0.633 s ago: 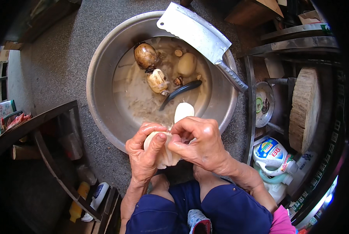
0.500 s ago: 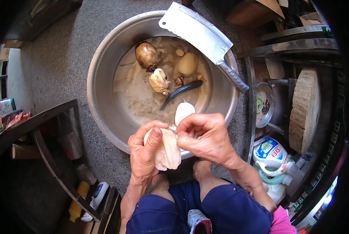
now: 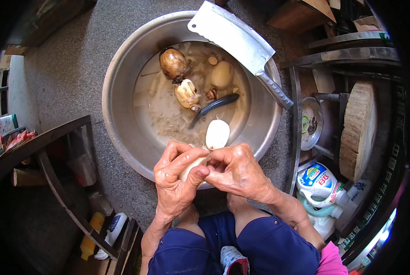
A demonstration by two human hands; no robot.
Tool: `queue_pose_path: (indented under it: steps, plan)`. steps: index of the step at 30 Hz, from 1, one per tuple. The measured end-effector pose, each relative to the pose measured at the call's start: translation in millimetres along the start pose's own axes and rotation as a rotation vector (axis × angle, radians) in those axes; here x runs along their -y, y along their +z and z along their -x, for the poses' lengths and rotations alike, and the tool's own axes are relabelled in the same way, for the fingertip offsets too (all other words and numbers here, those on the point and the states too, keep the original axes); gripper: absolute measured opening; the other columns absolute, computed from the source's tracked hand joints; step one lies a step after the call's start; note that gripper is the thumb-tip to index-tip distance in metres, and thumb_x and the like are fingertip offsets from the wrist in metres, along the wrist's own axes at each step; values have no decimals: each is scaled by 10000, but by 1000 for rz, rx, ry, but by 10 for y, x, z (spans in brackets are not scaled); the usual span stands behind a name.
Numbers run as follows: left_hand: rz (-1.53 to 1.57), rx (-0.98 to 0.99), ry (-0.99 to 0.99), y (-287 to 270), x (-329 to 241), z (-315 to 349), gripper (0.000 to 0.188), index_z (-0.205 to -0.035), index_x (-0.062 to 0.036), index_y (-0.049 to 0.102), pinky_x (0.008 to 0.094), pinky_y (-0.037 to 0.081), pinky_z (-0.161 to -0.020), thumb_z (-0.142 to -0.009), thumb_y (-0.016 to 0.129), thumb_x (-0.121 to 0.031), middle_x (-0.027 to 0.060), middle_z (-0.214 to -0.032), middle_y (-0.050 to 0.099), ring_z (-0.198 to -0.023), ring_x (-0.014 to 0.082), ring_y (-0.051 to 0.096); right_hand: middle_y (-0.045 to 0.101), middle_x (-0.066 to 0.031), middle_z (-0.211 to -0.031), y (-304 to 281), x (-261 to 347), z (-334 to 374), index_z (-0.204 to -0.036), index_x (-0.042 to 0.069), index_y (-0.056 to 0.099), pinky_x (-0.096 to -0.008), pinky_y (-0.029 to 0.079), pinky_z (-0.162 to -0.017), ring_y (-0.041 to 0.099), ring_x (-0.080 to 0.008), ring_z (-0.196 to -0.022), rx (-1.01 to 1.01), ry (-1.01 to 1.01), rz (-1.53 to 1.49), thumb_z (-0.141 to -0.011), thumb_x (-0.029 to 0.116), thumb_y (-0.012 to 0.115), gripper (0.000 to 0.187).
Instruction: The person sits on the floor and peels several root vegetables over a metal basin. They use a peeler to remove the skin and a cleaver to cut off the ends, placing the peeled pieces into the basin.
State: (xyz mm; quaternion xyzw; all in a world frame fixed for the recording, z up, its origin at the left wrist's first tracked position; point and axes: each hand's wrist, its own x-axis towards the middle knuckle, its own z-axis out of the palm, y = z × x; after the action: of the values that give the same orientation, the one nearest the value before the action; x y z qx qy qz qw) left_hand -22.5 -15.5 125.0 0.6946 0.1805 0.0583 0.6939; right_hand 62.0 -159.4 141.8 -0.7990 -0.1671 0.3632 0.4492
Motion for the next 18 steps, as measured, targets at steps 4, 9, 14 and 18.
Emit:
queue_pose_path:
  steps: [4, 9, 14, 18]
  plan:
    - [279, -63, -346, -2, 54, -30, 739, -1024, 1, 676, 279, 505, -721, -949, 380, -672, 103, -900, 645, -828, 162, 618, 597, -129, -534, -15, -57, -24, -717, -42, 683, -323, 495, -528, 637, -162, -525, 14, 106, -195, -748, 159, 690, 203]
    - [699, -142, -595, -11, 32, -72, 929, -1039, -14, 599, 257, 536, -674, -864, 195, -832, 85, -902, 649, -782, 142, 635, 687, -76, -692, -168, -5, -101, -837, -51, 714, -226, 540, -515, 660, -108, -569, 194, 403, -631, -837, 151, 756, 206]
    - [720, -71, -623, 19, 71, -54, 954, -1025, -26, 581, 264, 538, -693, -828, 180, -869, 86, -916, 643, -786, 151, 633, 660, -72, -656, -96, -84, -174, -798, -53, 694, -224, 519, -494, 650, -108, -563, 281, 456, -534, -781, 121, 730, 178]
    - [599, -52, -652, 29, 95, -18, 995, -1039, -25, 578, 284, 528, -776, -796, 161, -895, 93, -937, 647, -838, 163, 631, 622, -58, -589, 44, -181, -131, -701, -56, 675, -238, 482, -462, 601, -99, -501, 198, 354, -409, -748, 156, 709, 220]
